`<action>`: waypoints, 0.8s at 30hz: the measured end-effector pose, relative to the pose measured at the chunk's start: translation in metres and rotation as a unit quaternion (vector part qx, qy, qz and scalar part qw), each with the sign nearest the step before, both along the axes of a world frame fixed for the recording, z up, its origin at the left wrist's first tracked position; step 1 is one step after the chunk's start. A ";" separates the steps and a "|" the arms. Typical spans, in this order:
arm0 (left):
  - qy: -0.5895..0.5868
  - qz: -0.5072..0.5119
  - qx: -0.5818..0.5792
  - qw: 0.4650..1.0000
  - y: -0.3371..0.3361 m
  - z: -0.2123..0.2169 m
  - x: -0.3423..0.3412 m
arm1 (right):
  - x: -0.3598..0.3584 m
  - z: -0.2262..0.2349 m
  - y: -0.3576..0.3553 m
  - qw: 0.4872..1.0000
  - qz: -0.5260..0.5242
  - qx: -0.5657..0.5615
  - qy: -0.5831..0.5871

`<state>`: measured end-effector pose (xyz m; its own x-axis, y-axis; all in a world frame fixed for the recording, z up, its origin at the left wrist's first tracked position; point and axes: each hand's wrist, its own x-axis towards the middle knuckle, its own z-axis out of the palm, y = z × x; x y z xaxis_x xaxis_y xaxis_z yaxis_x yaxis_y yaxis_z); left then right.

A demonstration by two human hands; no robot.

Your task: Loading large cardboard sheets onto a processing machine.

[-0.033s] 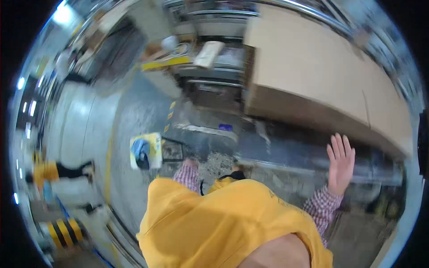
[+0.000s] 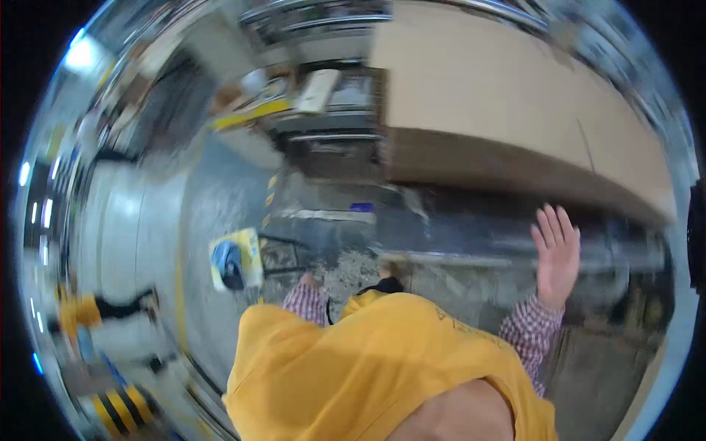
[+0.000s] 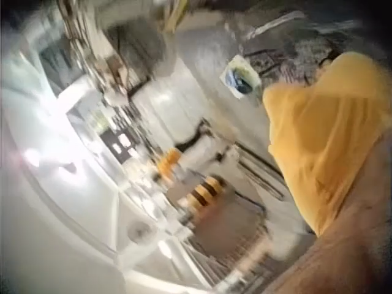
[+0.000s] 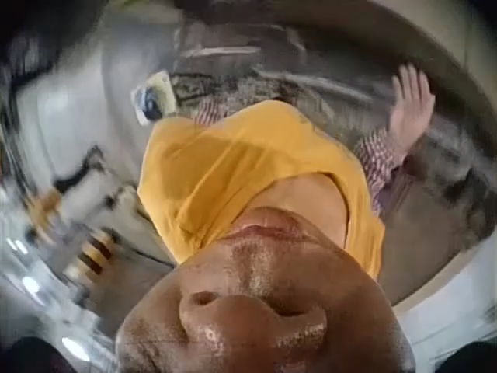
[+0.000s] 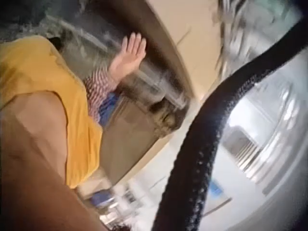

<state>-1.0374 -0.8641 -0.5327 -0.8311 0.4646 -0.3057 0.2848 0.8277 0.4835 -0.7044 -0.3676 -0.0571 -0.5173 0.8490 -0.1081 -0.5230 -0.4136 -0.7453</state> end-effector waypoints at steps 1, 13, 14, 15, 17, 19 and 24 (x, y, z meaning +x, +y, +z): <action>-0.025 -0.084 0.000 0.996 0.043 -0.032 -0.008 | 0.019 -0.002 -0.008 0.998 -0.045 0.012 -0.051; -0.171 -0.689 -0.096 0.698 0.306 -0.010 0.255 | 0.322 -0.079 -0.187 0.916 -0.388 -0.063 -0.084; -0.178 -0.694 -0.100 0.690 0.302 -0.005 0.294 | 0.355 -0.088 -0.211 0.909 -0.404 -0.058 -0.085; -0.180 -0.706 -0.109 0.676 0.308 0.011 0.329 | 0.389 -0.091 -0.237 0.882 -0.457 -0.075 -0.090; -0.186 -0.714 -0.121 0.664 0.321 0.029 0.378 | 0.429 -0.105 -0.283 0.836 -0.531 -0.107 -0.088; -0.214 -0.716 -0.008 0.664 0.369 0.026 0.411 | 0.432 -0.112 -0.293 0.821 -0.554 -0.122 -0.064; -0.272 -0.715 0.128 0.632 0.492 0.162 0.652 | 0.481 -0.134 -0.348 0.737 -0.651 -0.161 -0.084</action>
